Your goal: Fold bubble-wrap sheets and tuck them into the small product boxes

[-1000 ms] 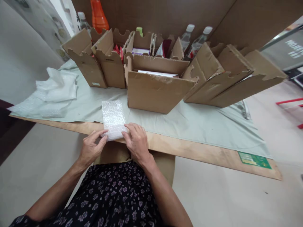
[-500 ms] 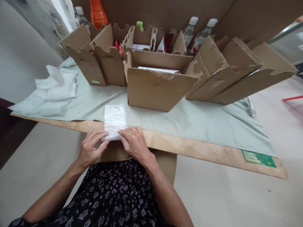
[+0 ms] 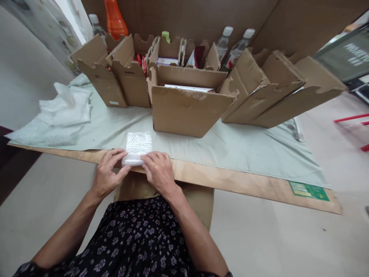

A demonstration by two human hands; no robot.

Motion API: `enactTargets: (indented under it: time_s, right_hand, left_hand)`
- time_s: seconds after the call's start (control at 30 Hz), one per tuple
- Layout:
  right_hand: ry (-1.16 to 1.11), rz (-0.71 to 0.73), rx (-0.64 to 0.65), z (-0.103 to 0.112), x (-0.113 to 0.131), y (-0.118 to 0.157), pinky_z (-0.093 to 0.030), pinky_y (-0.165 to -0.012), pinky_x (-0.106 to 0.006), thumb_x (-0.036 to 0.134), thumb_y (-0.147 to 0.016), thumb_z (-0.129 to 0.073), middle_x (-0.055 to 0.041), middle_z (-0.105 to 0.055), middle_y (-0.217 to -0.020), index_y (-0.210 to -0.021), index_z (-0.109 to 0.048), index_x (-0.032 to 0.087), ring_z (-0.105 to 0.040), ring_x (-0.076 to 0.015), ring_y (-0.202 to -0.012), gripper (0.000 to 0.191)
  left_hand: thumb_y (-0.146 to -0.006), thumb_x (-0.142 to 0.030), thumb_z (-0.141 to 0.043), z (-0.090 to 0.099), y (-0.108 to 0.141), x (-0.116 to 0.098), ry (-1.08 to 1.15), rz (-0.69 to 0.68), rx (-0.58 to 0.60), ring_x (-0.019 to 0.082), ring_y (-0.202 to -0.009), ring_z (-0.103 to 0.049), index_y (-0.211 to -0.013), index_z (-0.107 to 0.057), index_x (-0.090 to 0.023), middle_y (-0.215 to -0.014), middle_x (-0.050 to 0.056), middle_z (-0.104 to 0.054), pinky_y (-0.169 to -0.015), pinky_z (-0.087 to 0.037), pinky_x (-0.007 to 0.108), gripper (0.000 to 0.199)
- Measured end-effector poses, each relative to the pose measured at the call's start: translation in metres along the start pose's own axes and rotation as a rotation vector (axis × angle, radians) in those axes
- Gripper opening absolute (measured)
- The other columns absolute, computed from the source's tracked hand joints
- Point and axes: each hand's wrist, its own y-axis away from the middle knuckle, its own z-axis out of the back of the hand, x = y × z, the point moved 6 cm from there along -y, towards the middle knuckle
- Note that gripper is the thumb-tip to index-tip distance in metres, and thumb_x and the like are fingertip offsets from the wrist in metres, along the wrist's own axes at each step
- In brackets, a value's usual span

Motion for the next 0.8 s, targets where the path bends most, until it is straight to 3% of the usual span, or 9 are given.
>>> enactTargets:
  time_s: [0.13,0.3,0.43,0.53,0.67,0.8]
  right_hand:
    - [-0.128,-0.042,-0.009,0.009,-0.001,0.006,-0.048,-0.100,-0.044,0.025,-0.102,-0.061,-0.0058,-0.078,-0.113,-0.124,-0.071,0.024,-0.068,-0.0246,-0.108,0.024]
    - [0.041,-0.027,-0.160,0.020,0.005,0.012,-0.046,-0.107,-0.051,0.026,-0.098,-0.064,-0.0125,-0.062,-0.146,-0.133,-0.065,0.023,-0.056,-0.0317,-0.133,0.035]
    - [0.132,0.067,-0.062,0.004,0.009,0.005,-0.045,-0.107,-0.051,0.021,-0.096,-0.066,-0.0131,-0.062,-0.147,-0.132,-0.065,0.021,-0.054,-0.0327,-0.135,0.036]
    - [0.130,0.025,-0.032,-0.006,-0.001,-0.006,-0.048,-0.102,-0.048,0.017,-0.098,-0.062,-0.0116,-0.066,-0.142,-0.132,-0.066,0.023,-0.060,-0.0303,-0.128,0.034]
    - [0.012,-0.089,-0.107,-0.003,-0.015,-0.013,-0.050,-0.098,-0.045,0.016,-0.101,-0.056,-0.0091,-0.074,-0.130,-0.126,-0.070,0.023,-0.067,-0.0267,-0.115,0.029]
    - [-0.227,-0.193,-0.147,0.004,-0.012,-0.008,-0.052,-0.098,-0.042,0.021,-0.102,-0.055,-0.0064,-0.078,-0.118,-0.121,-0.073,0.024,-0.071,-0.0238,-0.109,0.026]
  left_hand:
    - [-0.097,-0.028,-0.063,0.002,0.012,-0.006,0.035,-0.038,0.074,0.025,-0.104,-0.070,-0.117,-0.071,-0.020,-0.111,0.009,-0.075,-0.095,-0.057,0.040,0.023]
    - [-0.098,-0.034,-0.061,-0.008,-0.003,0.011,-0.040,0.062,0.026,0.026,-0.097,-0.069,-0.113,-0.072,-0.018,-0.102,0.009,-0.076,-0.090,-0.056,0.041,0.025]
    - [-0.098,-0.040,-0.059,-0.013,-0.016,0.022,-0.056,0.159,0.004,0.025,-0.091,-0.067,-0.111,-0.073,-0.016,-0.096,0.009,-0.073,-0.090,-0.055,0.043,0.030]
    - [-0.099,-0.041,-0.058,-0.007,-0.009,0.022,0.079,0.250,-0.051,0.023,-0.095,-0.068,-0.121,-0.069,-0.015,-0.107,0.011,-0.072,-0.091,-0.057,0.041,0.036]
    - [-0.097,-0.041,-0.064,0.002,0.021,0.020,0.288,0.453,-0.102,0.022,-0.101,-0.071,-0.132,-0.065,-0.016,-0.114,0.012,-0.073,-0.095,-0.059,0.040,0.043]
    - [-0.090,-0.040,-0.072,-0.013,0.039,0.010,0.631,0.659,0.035,0.027,-0.111,-0.074,-0.133,-0.064,-0.015,-0.126,0.016,-0.074,-0.101,-0.060,0.044,0.050]
